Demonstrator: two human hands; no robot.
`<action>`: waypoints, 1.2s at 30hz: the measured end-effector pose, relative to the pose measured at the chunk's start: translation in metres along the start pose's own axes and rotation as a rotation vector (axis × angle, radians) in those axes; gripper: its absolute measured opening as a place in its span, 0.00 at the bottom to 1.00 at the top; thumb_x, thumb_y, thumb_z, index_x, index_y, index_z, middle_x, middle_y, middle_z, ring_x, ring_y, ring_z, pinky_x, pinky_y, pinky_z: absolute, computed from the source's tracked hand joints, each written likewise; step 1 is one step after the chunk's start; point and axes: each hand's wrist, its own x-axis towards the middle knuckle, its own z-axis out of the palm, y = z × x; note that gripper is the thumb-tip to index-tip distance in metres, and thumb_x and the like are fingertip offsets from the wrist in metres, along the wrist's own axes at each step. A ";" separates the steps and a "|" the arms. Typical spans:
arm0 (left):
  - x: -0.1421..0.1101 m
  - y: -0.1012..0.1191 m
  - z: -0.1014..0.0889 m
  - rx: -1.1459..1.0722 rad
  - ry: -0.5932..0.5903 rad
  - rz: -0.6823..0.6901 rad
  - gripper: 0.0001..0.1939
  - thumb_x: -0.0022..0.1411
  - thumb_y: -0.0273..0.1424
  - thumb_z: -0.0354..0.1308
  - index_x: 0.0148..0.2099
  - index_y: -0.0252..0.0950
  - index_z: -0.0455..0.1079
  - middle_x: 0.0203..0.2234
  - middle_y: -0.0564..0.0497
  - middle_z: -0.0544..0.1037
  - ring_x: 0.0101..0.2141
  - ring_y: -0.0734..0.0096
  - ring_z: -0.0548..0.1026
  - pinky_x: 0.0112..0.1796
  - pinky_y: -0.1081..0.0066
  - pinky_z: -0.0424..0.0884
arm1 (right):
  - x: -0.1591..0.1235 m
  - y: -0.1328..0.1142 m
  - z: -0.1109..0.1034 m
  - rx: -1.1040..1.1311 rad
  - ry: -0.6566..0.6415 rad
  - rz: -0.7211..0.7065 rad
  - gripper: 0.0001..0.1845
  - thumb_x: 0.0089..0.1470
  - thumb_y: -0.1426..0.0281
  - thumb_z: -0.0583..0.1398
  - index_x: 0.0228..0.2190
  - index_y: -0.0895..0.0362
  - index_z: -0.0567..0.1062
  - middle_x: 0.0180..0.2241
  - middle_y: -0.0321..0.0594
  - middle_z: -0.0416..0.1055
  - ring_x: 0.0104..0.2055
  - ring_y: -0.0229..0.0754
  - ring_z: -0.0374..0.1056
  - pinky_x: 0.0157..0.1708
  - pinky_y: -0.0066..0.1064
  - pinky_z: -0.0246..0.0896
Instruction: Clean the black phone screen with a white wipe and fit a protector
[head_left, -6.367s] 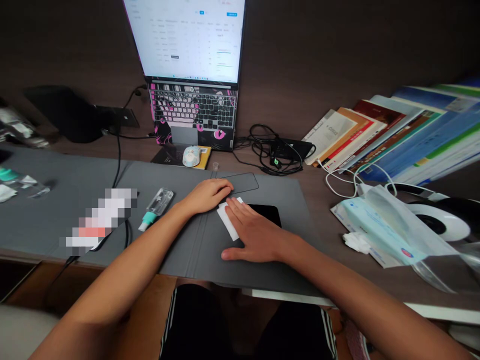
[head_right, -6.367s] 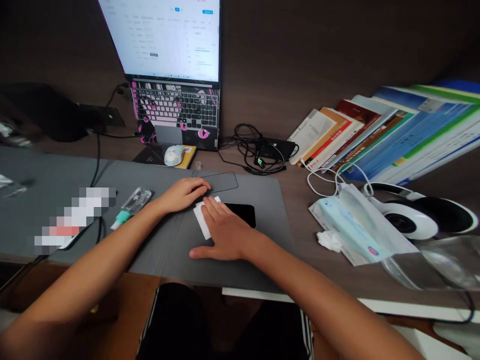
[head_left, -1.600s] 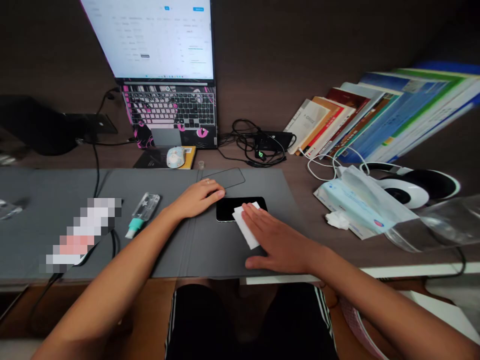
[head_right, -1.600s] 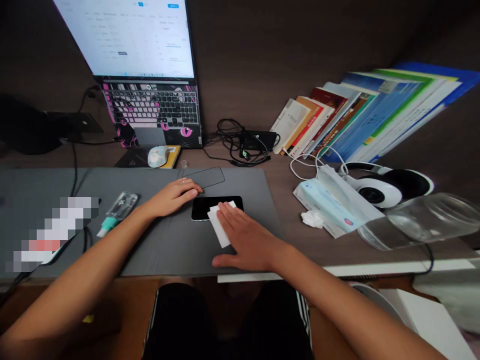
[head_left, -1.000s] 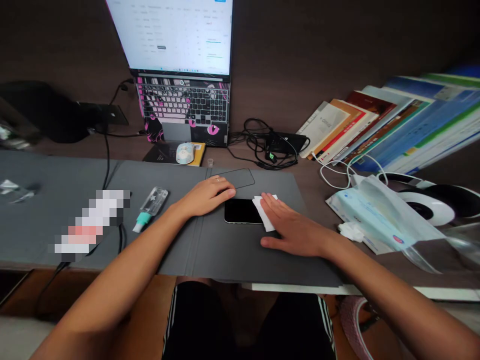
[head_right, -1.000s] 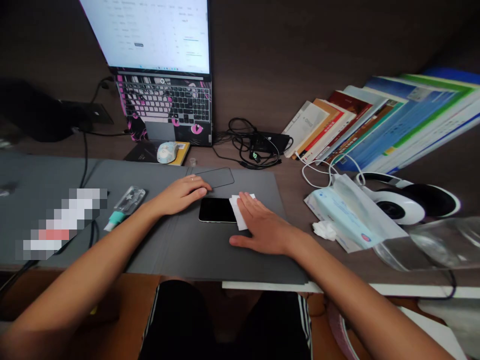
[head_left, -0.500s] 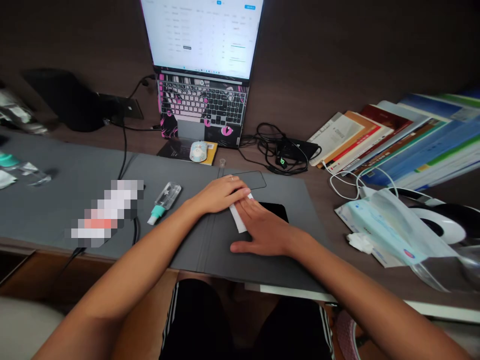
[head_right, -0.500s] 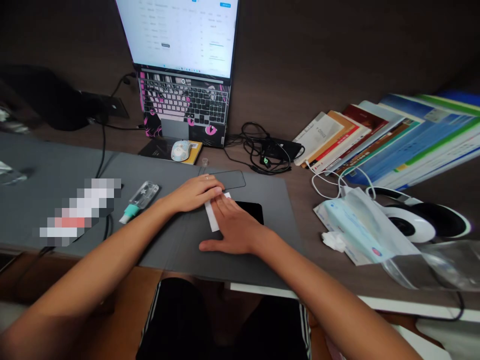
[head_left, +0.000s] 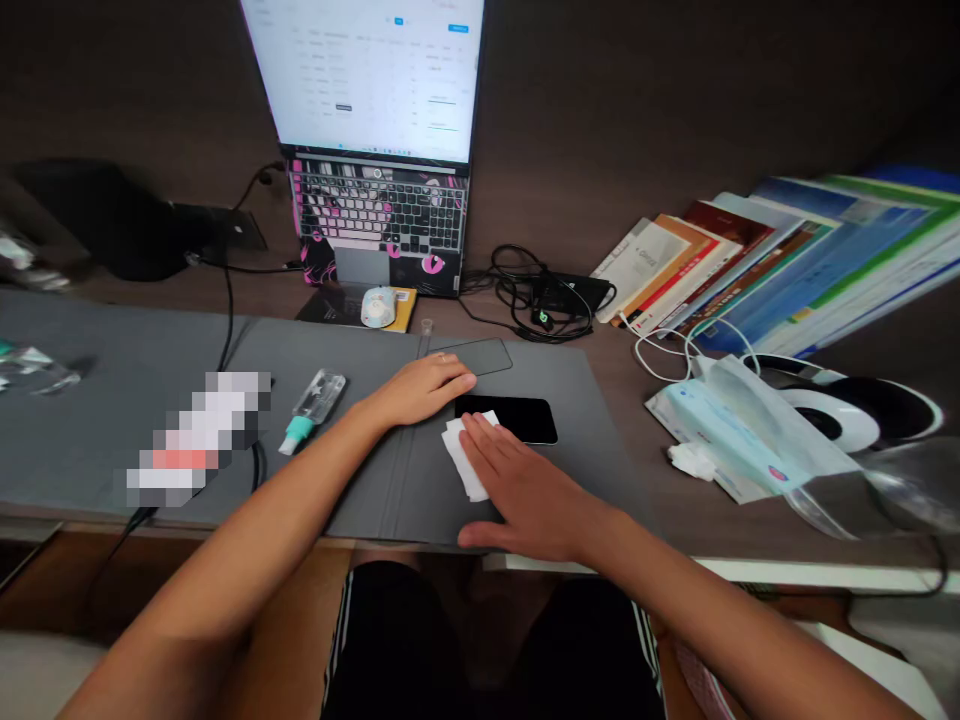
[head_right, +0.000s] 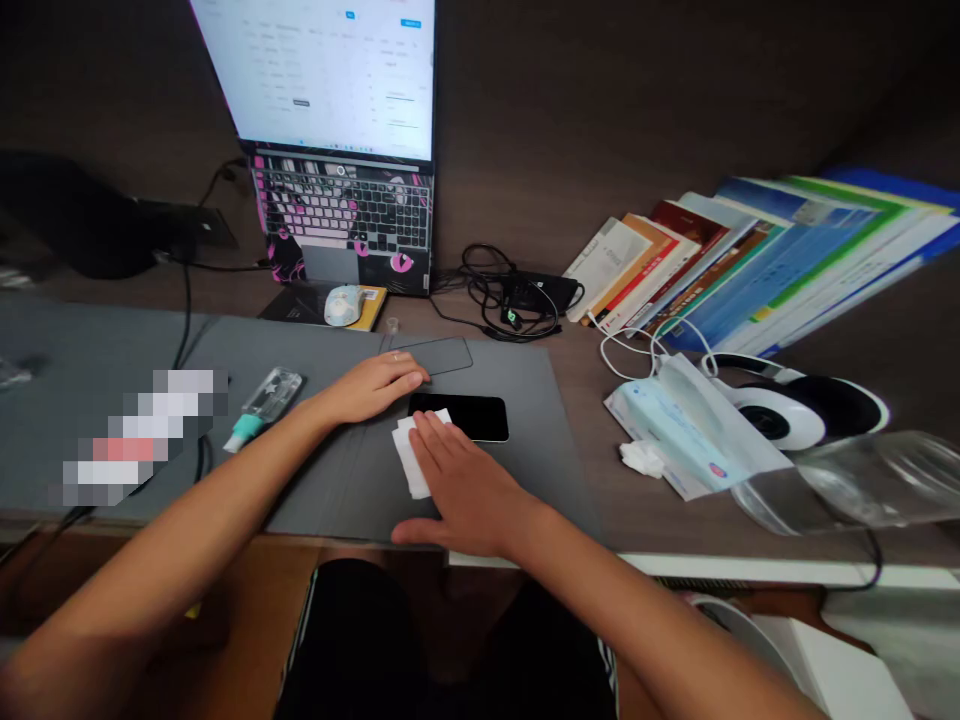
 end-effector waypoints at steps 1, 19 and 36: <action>0.000 0.000 0.000 -0.002 -0.003 -0.004 0.31 0.77 0.49 0.34 0.45 0.37 0.75 0.39 0.46 0.77 0.44 0.61 0.73 0.49 0.58 0.69 | -0.007 0.003 0.001 -0.002 0.008 0.015 0.61 0.59 0.34 0.48 0.70 0.73 0.46 0.72 0.63 0.31 0.75 0.61 0.28 0.73 0.53 0.35; 0.001 0.001 -0.002 -0.014 -0.022 -0.014 0.29 0.77 0.48 0.36 0.45 0.37 0.74 0.42 0.47 0.79 0.47 0.60 0.74 0.52 0.55 0.69 | -0.064 0.067 -0.011 0.025 0.026 0.165 0.50 0.66 0.45 0.50 0.72 0.62 0.37 0.73 0.53 0.31 0.75 0.59 0.32 0.72 0.54 0.42; 0.003 0.004 -0.004 0.052 0.019 0.018 0.30 0.77 0.48 0.35 0.46 0.38 0.74 0.39 0.47 0.77 0.44 0.61 0.74 0.49 0.59 0.69 | 0.006 0.063 -0.020 -0.014 -0.013 0.063 0.61 0.59 0.37 0.52 0.72 0.68 0.39 0.72 0.61 0.29 0.75 0.64 0.30 0.71 0.58 0.38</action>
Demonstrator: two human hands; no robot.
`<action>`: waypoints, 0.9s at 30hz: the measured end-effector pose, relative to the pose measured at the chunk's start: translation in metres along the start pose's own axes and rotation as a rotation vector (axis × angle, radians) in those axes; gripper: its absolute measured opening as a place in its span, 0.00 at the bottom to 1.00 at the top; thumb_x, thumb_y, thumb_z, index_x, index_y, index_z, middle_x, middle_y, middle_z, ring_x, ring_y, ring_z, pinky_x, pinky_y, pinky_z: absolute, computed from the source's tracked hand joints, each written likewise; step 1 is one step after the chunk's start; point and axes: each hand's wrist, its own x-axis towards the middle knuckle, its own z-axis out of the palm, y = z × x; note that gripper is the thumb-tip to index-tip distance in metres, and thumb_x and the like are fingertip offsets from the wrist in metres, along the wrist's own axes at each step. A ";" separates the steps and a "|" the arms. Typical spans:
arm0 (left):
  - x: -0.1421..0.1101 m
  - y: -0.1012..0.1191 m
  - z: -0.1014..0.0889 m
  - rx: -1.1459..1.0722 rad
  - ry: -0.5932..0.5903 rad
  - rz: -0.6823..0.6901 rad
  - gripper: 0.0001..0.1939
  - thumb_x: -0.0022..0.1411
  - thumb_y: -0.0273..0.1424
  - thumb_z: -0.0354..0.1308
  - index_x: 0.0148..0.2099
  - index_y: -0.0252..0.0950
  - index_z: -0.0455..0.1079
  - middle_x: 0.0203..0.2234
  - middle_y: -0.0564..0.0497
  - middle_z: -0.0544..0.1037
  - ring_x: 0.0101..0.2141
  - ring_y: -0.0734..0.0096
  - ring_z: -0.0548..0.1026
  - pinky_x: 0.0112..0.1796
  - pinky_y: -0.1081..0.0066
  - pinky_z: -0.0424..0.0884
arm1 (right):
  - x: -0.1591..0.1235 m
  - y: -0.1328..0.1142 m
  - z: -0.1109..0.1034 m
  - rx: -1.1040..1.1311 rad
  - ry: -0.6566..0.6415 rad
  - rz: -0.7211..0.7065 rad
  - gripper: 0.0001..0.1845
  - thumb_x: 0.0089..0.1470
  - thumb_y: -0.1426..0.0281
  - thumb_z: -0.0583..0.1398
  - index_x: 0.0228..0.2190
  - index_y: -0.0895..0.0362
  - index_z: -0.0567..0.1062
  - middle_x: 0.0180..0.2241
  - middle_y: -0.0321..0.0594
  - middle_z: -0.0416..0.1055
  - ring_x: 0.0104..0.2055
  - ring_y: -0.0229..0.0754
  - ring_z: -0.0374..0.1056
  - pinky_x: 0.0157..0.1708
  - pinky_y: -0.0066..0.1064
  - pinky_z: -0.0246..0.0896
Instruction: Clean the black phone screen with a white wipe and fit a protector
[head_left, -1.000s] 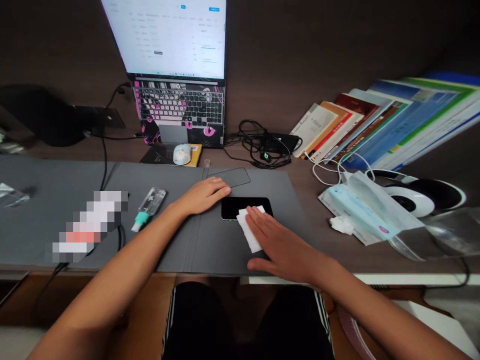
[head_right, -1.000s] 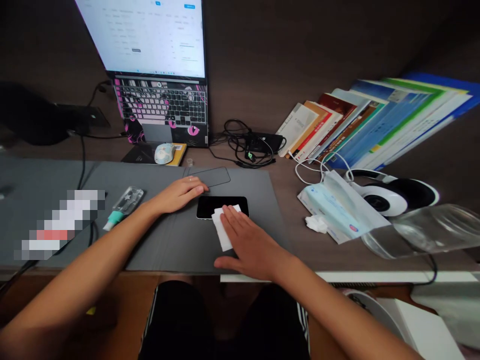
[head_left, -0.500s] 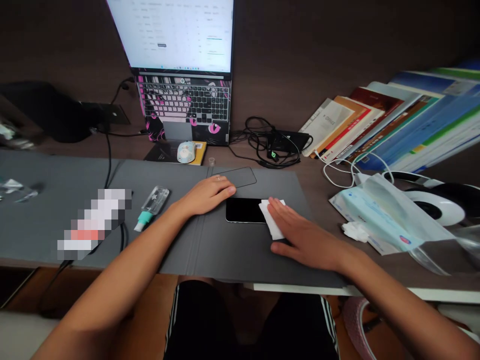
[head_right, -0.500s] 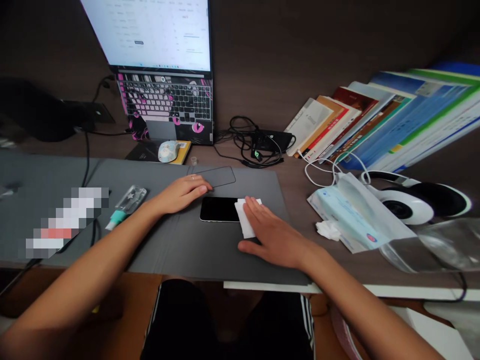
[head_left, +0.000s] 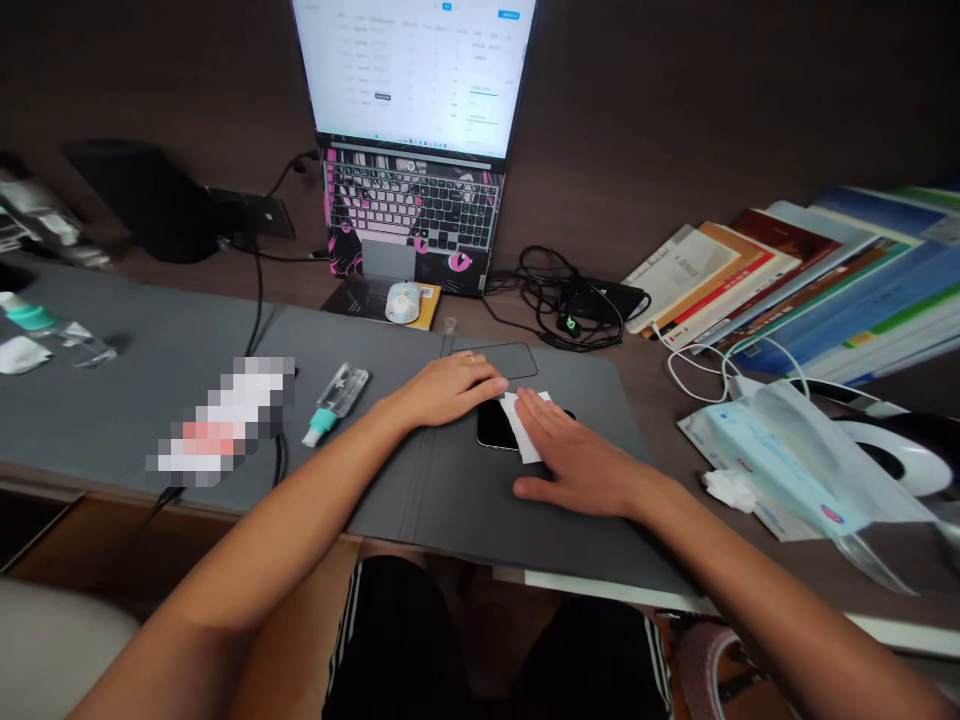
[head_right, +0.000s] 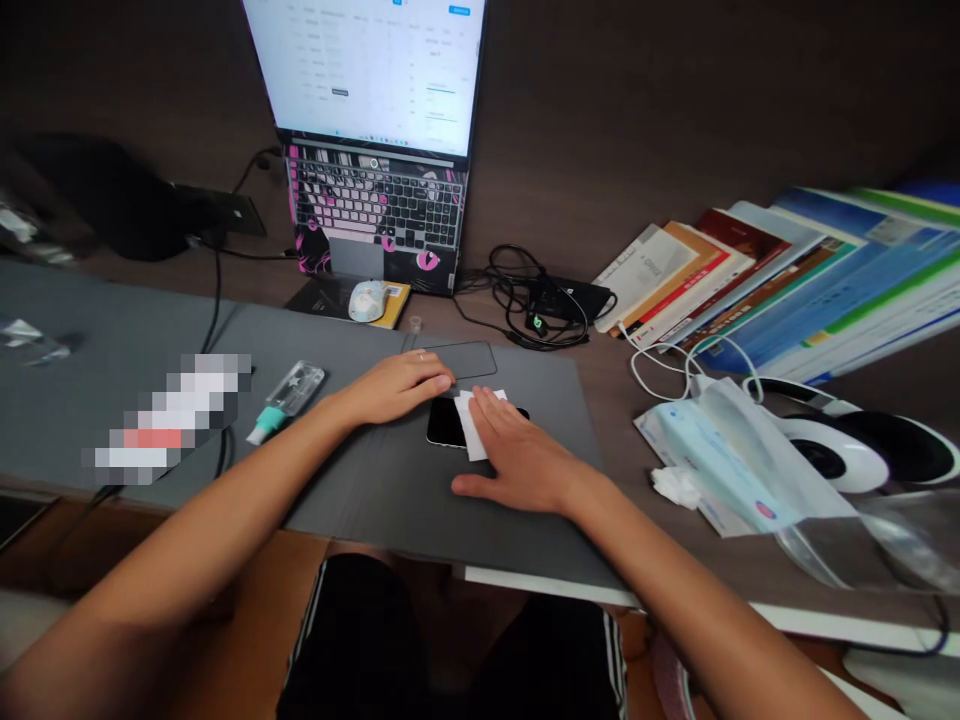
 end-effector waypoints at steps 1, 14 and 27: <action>0.000 0.000 0.000 0.001 0.003 -0.002 0.29 0.77 0.48 0.35 0.46 0.37 0.74 0.38 0.47 0.77 0.44 0.61 0.74 0.49 0.59 0.70 | 0.005 -0.003 0.001 0.004 0.002 -0.012 0.62 0.58 0.36 0.52 0.72 0.69 0.38 0.72 0.61 0.29 0.75 0.64 0.30 0.72 0.58 0.38; -0.001 -0.005 -0.002 -0.047 0.030 -0.010 0.30 0.77 0.47 0.34 0.43 0.37 0.74 0.37 0.47 0.78 0.42 0.61 0.74 0.49 0.58 0.70 | 0.038 -0.047 0.001 0.061 0.021 -0.105 0.68 0.53 0.32 0.52 0.70 0.75 0.43 0.71 0.67 0.33 0.75 0.64 0.29 0.73 0.54 0.32; -0.006 -0.014 -0.004 0.052 0.108 -0.079 0.21 0.70 0.48 0.53 0.53 0.38 0.72 0.48 0.45 0.76 0.51 0.57 0.71 0.56 0.53 0.67 | -0.015 -0.040 0.017 0.047 0.070 -0.120 0.59 0.59 0.35 0.50 0.69 0.72 0.50 0.72 0.63 0.36 0.75 0.59 0.31 0.73 0.51 0.35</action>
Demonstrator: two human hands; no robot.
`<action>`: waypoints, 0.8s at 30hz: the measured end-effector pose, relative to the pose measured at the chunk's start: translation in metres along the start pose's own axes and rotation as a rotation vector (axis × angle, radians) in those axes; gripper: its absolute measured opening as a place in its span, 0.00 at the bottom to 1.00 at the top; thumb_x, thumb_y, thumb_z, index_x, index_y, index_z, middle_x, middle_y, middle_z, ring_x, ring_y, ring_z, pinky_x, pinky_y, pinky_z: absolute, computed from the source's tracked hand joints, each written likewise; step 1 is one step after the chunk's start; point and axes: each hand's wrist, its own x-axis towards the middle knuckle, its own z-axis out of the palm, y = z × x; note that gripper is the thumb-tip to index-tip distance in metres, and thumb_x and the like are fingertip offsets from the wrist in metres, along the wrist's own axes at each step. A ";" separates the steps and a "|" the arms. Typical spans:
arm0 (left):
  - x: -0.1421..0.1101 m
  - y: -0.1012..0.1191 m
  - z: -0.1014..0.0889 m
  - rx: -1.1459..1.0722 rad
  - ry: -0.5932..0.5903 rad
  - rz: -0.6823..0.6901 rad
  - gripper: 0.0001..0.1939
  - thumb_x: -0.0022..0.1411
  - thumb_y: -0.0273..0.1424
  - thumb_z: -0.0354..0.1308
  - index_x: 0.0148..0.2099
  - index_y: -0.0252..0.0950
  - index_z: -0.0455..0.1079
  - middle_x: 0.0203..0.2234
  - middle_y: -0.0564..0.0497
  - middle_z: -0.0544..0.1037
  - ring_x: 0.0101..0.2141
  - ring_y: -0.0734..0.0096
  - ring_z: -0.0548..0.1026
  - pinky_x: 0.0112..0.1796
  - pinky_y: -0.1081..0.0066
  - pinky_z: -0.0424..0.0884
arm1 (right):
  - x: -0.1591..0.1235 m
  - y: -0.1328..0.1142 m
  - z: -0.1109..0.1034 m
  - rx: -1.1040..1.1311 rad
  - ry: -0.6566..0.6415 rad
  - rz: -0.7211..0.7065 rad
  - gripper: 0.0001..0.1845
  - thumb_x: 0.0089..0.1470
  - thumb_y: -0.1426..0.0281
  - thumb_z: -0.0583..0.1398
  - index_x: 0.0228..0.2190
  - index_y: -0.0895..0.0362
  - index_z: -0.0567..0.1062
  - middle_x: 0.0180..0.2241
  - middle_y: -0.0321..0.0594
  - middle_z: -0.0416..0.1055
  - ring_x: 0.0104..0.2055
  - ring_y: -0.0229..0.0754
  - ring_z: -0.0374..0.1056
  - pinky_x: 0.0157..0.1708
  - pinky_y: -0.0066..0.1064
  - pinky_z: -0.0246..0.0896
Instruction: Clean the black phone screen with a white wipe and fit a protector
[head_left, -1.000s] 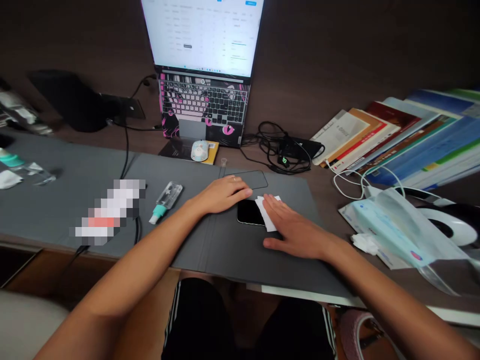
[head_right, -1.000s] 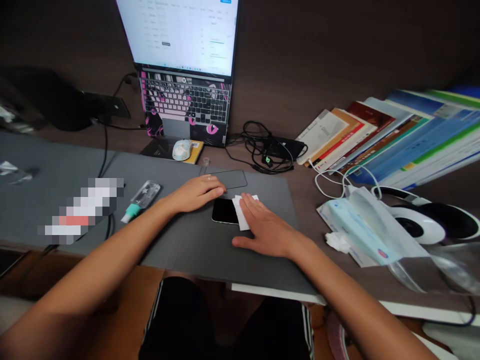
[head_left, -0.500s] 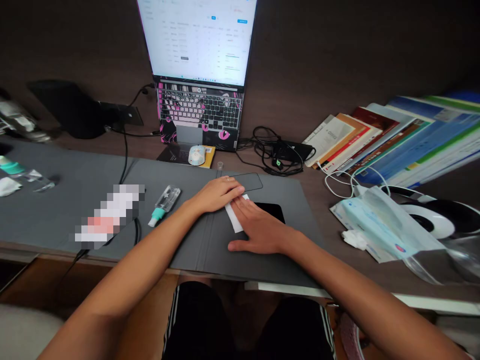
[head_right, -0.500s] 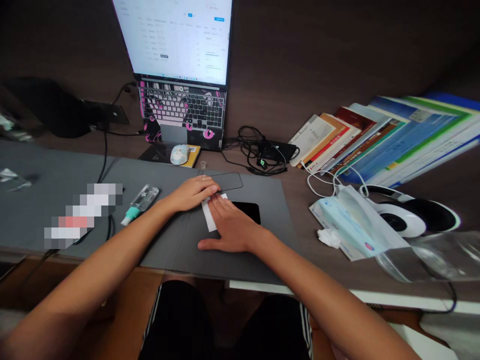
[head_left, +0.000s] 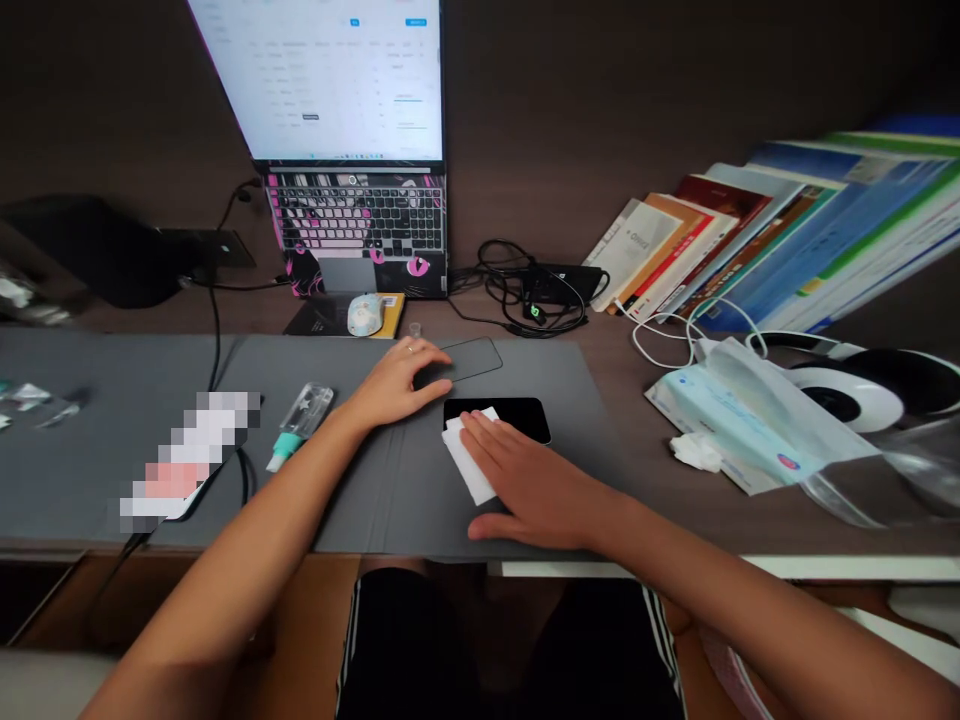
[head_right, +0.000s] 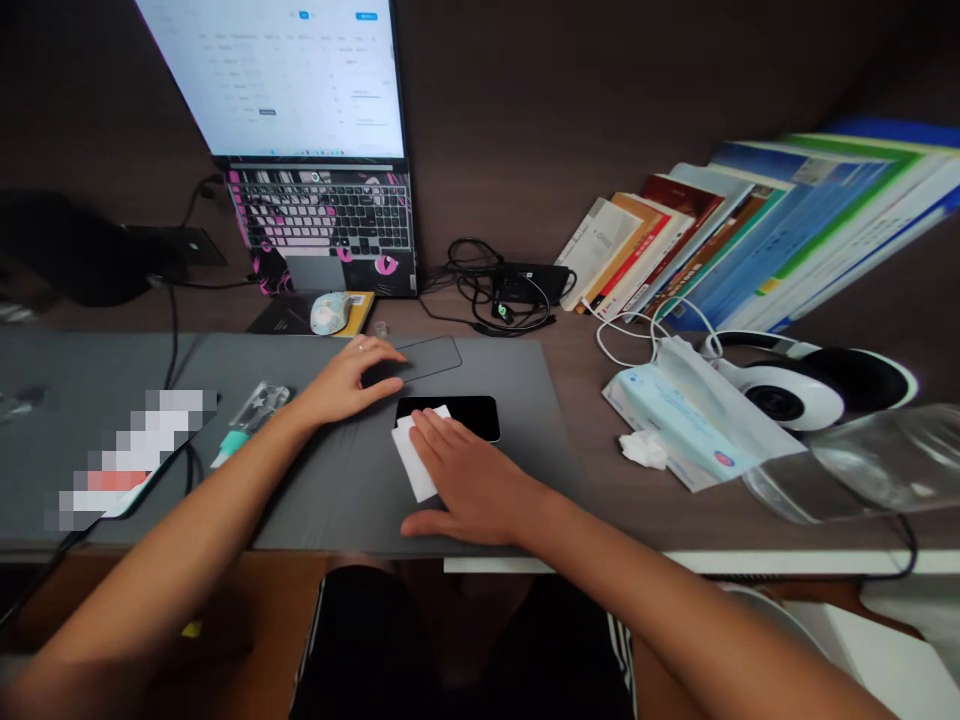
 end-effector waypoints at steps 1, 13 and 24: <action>0.000 -0.001 0.000 0.021 0.006 -0.014 0.22 0.69 0.48 0.54 0.55 0.38 0.71 0.51 0.44 0.75 0.53 0.55 0.70 0.58 0.51 0.66 | -0.007 0.004 -0.001 0.004 0.004 0.010 0.58 0.60 0.36 0.50 0.70 0.71 0.50 0.72 0.61 0.37 0.75 0.59 0.32 0.73 0.52 0.36; -0.003 -0.009 0.009 0.037 -0.087 -0.114 0.34 0.66 0.52 0.58 0.65 0.38 0.62 0.64 0.39 0.64 0.63 0.49 0.63 0.64 0.47 0.60 | -0.050 0.042 -0.008 -0.021 0.048 0.081 0.51 0.65 0.44 0.52 0.72 0.60 0.36 0.73 0.53 0.34 0.75 0.59 0.35 0.72 0.53 0.42; 0.000 0.007 0.002 -0.060 -0.102 -0.077 0.36 0.69 0.55 0.52 0.69 0.39 0.56 0.66 0.40 0.64 0.64 0.51 0.63 0.64 0.50 0.60 | -0.027 0.061 -0.017 -0.040 -0.008 0.131 0.50 0.66 0.45 0.51 0.72 0.61 0.37 0.73 0.55 0.34 0.75 0.60 0.33 0.72 0.56 0.41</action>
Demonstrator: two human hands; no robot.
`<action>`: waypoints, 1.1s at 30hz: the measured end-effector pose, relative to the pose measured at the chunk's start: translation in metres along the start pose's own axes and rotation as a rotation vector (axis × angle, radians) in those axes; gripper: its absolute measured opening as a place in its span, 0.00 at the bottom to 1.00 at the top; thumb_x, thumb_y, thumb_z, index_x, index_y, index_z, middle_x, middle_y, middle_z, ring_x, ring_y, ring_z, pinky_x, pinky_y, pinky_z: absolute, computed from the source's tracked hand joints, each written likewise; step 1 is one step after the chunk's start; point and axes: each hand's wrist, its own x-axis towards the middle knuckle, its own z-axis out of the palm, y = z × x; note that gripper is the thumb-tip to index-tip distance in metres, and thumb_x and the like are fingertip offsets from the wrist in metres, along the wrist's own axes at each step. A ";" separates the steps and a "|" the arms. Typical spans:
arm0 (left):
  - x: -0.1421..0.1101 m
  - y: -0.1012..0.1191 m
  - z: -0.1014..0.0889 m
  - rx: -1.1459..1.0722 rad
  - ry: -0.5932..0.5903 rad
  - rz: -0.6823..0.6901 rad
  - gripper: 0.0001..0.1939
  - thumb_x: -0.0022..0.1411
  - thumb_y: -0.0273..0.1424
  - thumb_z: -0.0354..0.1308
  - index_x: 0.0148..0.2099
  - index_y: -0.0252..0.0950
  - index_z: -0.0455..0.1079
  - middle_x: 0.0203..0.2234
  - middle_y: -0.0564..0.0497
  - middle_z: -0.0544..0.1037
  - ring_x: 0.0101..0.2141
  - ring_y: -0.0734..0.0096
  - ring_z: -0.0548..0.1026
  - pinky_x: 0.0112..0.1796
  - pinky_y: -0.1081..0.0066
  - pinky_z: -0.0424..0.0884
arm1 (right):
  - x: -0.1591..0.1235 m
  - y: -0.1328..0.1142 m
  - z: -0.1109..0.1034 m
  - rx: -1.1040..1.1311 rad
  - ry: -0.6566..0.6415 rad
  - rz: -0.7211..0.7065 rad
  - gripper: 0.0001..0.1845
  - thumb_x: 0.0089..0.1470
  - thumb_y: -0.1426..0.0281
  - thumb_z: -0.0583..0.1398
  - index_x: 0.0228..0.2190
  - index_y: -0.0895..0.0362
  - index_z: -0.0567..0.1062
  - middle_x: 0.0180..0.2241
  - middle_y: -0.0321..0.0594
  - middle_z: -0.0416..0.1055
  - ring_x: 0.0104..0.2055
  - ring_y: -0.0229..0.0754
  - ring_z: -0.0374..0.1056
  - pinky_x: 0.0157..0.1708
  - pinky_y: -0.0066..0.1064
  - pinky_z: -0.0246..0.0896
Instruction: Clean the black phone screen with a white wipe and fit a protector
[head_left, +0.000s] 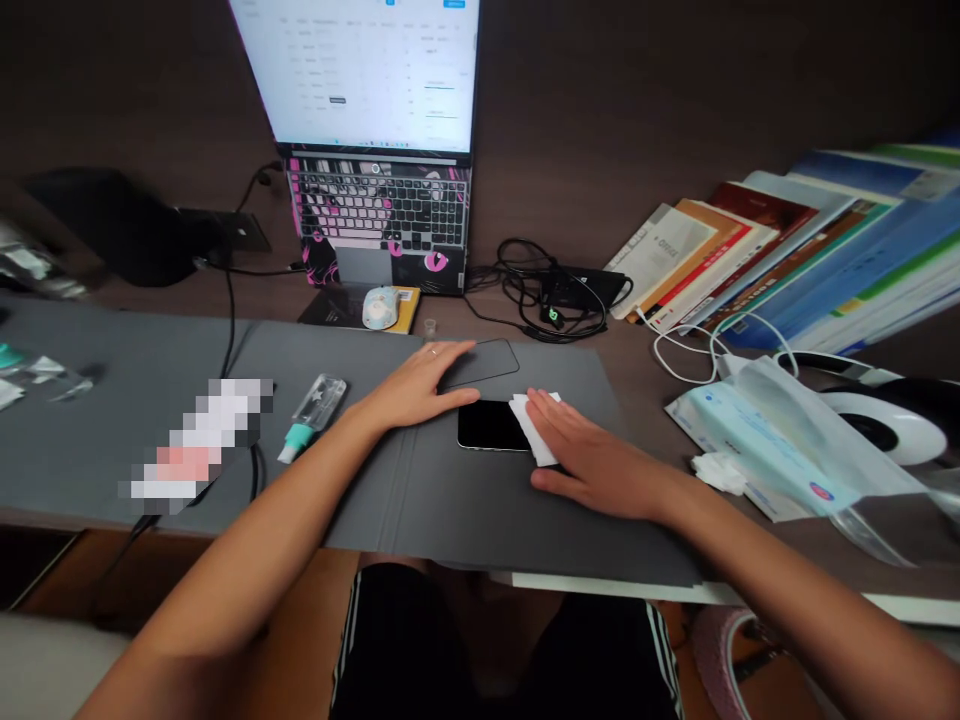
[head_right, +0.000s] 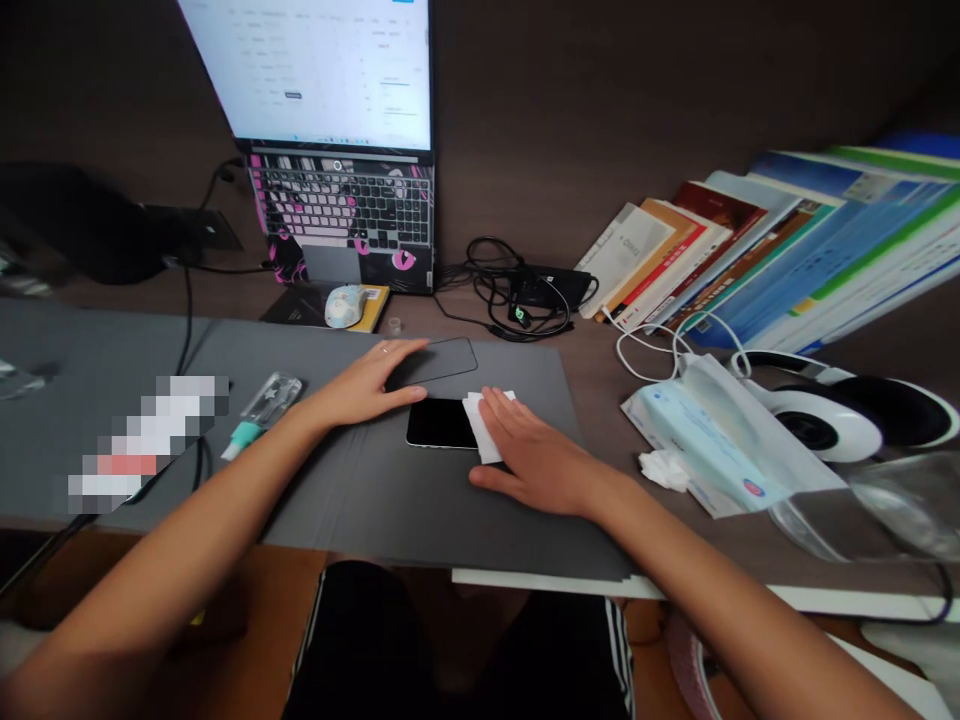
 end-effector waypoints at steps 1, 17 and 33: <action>0.000 0.001 0.000 -0.008 -0.003 -0.002 0.37 0.70 0.54 0.52 0.71 0.38 0.53 0.67 0.40 0.63 0.65 0.51 0.62 0.65 0.51 0.60 | 0.004 0.000 -0.001 -0.007 -0.009 0.007 0.50 0.65 0.44 0.50 0.72 0.62 0.37 0.73 0.56 0.34 0.75 0.59 0.33 0.72 0.56 0.40; 0.003 0.010 -0.002 -0.037 -0.017 0.090 0.23 0.77 0.43 0.42 0.64 0.38 0.65 0.58 0.43 0.73 0.59 0.57 0.69 0.61 0.54 0.64 | 0.067 -0.047 0.001 -0.009 -0.055 -0.027 0.60 0.61 0.39 0.51 0.71 0.65 0.31 0.73 0.58 0.27 0.75 0.62 0.27 0.72 0.59 0.35; 0.003 0.001 0.003 -0.009 -0.028 0.098 0.26 0.77 0.45 0.39 0.61 0.36 0.69 0.55 0.44 0.75 0.57 0.59 0.70 0.60 0.55 0.64 | 0.054 -0.078 0.007 -0.004 -0.052 -0.111 0.61 0.59 0.35 0.50 0.69 0.75 0.48 0.72 0.67 0.36 0.75 0.62 0.30 0.73 0.54 0.34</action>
